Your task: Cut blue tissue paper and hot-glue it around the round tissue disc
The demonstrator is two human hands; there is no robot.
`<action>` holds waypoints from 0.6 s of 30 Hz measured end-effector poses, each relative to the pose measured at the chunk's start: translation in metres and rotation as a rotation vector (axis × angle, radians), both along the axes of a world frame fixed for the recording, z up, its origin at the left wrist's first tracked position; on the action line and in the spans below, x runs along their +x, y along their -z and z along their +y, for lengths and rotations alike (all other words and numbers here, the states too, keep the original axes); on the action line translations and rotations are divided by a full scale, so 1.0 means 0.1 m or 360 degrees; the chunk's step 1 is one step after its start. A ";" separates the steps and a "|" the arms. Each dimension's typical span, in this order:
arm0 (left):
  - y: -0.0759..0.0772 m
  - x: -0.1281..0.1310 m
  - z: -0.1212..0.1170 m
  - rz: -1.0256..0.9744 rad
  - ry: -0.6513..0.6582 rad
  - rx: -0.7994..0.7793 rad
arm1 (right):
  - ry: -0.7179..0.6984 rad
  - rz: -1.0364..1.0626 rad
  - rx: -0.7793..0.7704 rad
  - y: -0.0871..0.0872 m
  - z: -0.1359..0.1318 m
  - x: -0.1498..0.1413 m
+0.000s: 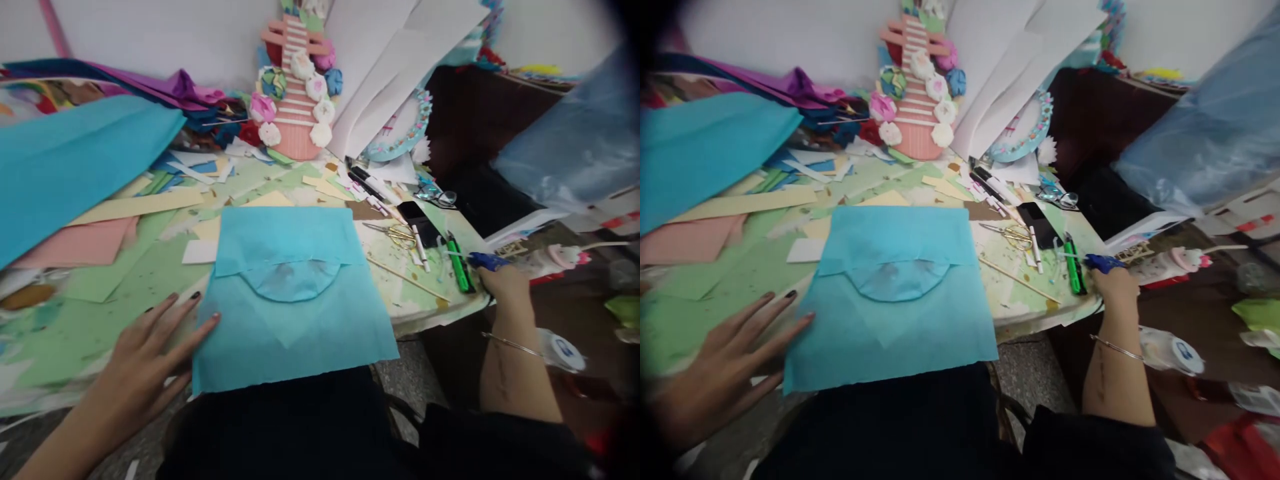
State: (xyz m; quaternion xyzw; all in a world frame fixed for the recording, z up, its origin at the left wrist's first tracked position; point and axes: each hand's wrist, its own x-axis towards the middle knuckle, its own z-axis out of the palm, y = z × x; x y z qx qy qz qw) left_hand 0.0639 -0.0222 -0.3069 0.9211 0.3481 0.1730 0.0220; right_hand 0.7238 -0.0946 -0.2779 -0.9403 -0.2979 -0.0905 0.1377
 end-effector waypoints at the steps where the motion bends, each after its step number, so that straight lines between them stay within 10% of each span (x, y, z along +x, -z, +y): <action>1: 0.00 0.03 0.01 0.0018 0.0036 0.0039 | 0.0018 -0.0024 0.0005 -0.02 -0.01 -0.08; 5: -0.01 0.13 0.08 -0.0034 0.0278 0.0144 | -0.0443 -0.0235 0.0126 -0.16 -0.10 -0.68; 7: -0.01 0.16 0.12 -0.0141 0.0378 0.0062 | -0.1488 -0.0151 0.0054 -0.20 -0.15 -1.08; 9: -0.03 0.18 0.16 -0.0274 0.0449 -0.0053 | -0.2054 -0.0071 -0.0083 -0.18 -0.17 -1.45; 13: -0.12 0.25 0.25 -0.0605 0.0469 -0.0282 | -0.2436 0.0021 -0.0099 -0.01 -0.10 -1.92; 18: -0.29 0.40 0.38 -0.0798 0.0350 -0.0574 | -0.2547 0.0543 0.0573 0.06 0.22 -2.05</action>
